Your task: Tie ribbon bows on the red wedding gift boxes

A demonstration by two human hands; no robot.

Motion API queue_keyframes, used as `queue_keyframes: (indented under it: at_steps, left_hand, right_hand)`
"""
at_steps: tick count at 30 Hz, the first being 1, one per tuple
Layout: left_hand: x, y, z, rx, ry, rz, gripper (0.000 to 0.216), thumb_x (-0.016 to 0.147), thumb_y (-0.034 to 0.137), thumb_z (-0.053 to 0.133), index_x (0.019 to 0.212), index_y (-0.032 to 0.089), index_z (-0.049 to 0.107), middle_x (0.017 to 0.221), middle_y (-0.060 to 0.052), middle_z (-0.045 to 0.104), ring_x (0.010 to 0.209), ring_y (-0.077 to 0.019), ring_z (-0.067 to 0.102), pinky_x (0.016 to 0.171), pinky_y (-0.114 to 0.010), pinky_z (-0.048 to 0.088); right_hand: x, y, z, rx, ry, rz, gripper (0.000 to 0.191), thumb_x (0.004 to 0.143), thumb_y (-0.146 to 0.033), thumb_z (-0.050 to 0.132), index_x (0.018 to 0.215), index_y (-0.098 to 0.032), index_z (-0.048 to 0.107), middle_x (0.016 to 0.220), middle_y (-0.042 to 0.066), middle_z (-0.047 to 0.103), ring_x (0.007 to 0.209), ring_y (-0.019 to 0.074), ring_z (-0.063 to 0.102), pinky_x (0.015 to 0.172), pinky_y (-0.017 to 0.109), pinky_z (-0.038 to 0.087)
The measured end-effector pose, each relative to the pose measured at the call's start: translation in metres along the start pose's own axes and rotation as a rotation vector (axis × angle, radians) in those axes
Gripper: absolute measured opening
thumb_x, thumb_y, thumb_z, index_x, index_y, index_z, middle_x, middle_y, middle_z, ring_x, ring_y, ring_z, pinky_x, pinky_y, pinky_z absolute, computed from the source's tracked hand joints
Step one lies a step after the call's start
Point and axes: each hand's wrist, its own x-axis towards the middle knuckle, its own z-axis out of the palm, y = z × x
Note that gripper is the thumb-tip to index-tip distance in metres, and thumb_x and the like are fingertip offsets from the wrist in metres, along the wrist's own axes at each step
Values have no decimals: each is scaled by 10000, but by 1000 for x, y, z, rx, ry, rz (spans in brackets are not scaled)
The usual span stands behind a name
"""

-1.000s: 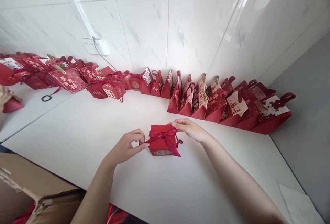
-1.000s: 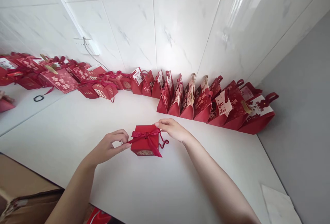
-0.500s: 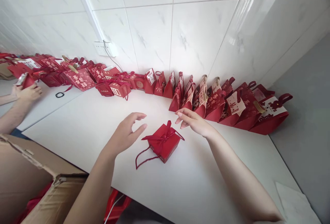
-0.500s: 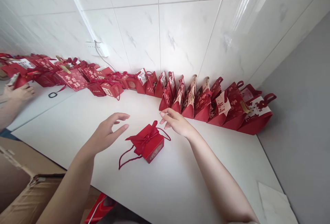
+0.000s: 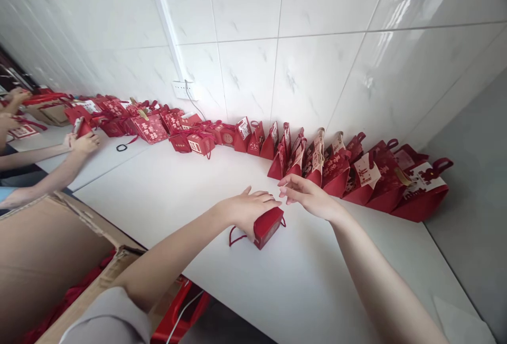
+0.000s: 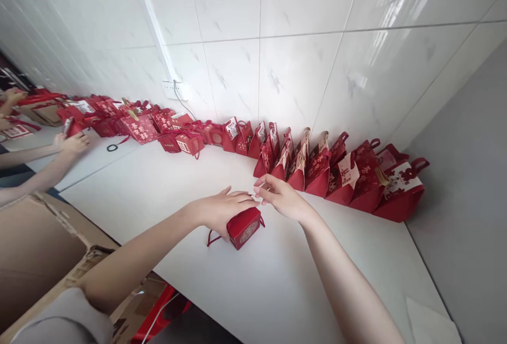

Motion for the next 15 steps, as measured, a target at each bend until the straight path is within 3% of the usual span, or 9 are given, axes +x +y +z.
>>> queue_keyframes:
  at_steps: [3,5,8,10,12,15]
  left_hand:
    - [4,-6,-9,13,-4,-57,909,388,390,894,1225,204,592,1200,-142,595,1140,-402,545,958,-497,459]
    - [0,-11,-22,-71,50,-99,896,421,427,889,1233,194,588,1157,-131,601,1049,-366,598,842,-427,520]
    - [-11,-19,-43,-274,168,-67,877,570,446,845,1357,232,523,1259,-122,586,1083,-334,617,833,-389,542]
    - [-18,-22,-53,-374,236,-31,844,629,415,826,1395,258,507,1327,-110,574,1174,-340,584,909,-401,529]
    - [-22,-26,-56,-432,285,-47,865,618,399,841,1407,284,505,1394,-94,542,1263,-360,522,1001,-442,483]
    - [-26,-41,-50,-588,377,-106,900,633,416,841,1441,338,451,1525,-74,402,1370,-368,407,1086,-488,403]
  right_hand:
    - [-5,-4,-4,37,14,-3,371,870,-532,614,1036,-202,567,938,44,630,762,172,626,789,376,509]
    - [-7,-5,-5,23,69,-8,376,873,-544,607,1040,-209,573,986,63,638,838,198,631,832,400,506]
    - [-7,-4,-2,-29,142,-81,443,850,-519,656,1192,-257,550,1276,93,577,1200,267,538,1005,459,437]
    - [-5,-1,7,-30,94,-116,693,792,-472,740,1387,-317,419,1484,83,418,1379,279,377,1090,484,368]
    - [-1,5,18,23,-1,-94,972,728,-425,809,1507,-352,232,1555,88,323,1395,283,363,1089,493,380]
    - [12,18,36,166,-6,-60,1090,708,-397,827,1545,-330,132,1507,120,398,1314,280,464,1043,483,438]
